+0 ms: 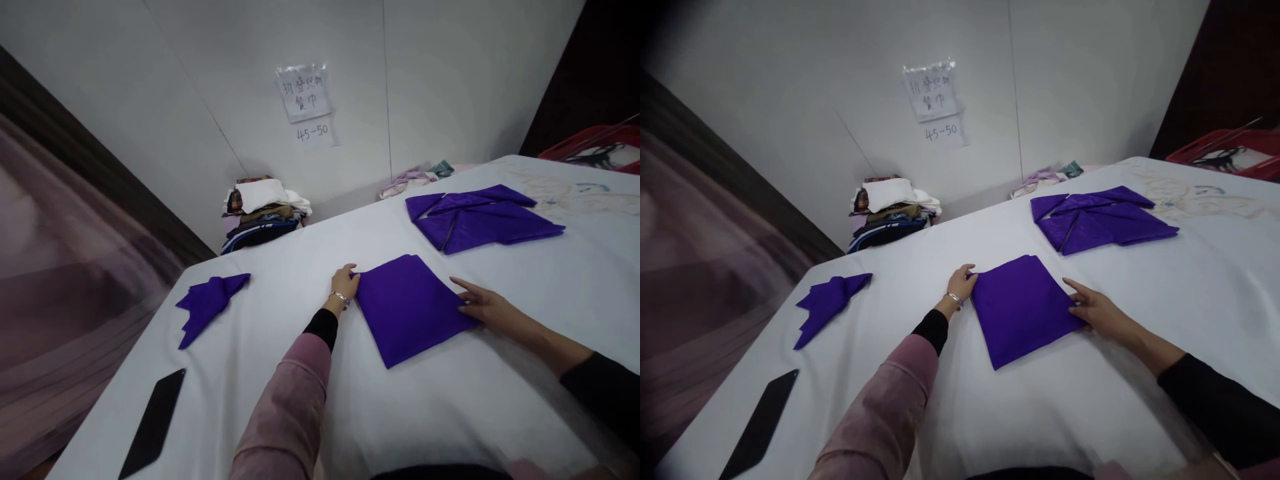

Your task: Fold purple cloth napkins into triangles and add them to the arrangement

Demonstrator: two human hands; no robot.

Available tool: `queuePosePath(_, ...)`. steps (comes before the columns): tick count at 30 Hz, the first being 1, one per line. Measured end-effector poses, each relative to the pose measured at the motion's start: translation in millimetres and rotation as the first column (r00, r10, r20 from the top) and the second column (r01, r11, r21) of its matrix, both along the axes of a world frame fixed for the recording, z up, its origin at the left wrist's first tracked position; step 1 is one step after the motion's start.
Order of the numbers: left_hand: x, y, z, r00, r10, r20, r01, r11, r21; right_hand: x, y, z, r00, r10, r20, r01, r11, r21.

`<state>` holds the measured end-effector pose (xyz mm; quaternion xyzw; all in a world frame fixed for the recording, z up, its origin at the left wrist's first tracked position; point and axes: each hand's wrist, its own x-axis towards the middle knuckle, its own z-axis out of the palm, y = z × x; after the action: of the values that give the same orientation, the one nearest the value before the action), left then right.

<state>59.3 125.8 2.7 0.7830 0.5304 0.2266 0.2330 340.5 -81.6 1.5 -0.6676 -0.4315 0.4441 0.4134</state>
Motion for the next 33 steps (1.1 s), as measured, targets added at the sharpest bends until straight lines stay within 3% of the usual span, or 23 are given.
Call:
queuePosePath(8,-16,5,-17.8,0.988,0.061,0.142,-0.065,0.998,0.023,-4,5,1,0.999,0.024,0.032,-0.023,0.999,-0.023)
queuePosePath(16,-17,-1,-14.8,0.988,0.095,0.122,-0.101,0.994,0.046,-3,11,-2,0.977,-0.009,0.213,0.017,0.999,-0.040)
queuePosePath(25,-13,-5,-10.8,0.997,0.077,0.010,-0.078,0.992,0.099,3,7,-4,0.874,0.055,0.483,-0.055,0.998,-0.014)
queuePosePath(29,-14,-6,-7.3,0.997,0.063,-0.037,-0.059,0.993,0.104,0,1,0,0.775,0.064,0.629,-0.062,0.998,-0.025)
queuePosePath(33,-14,-27,2.5,0.999,0.008,-0.033,-0.001,0.979,0.203,5,-8,2,0.728,0.013,0.685,-0.050,0.998,0.035)
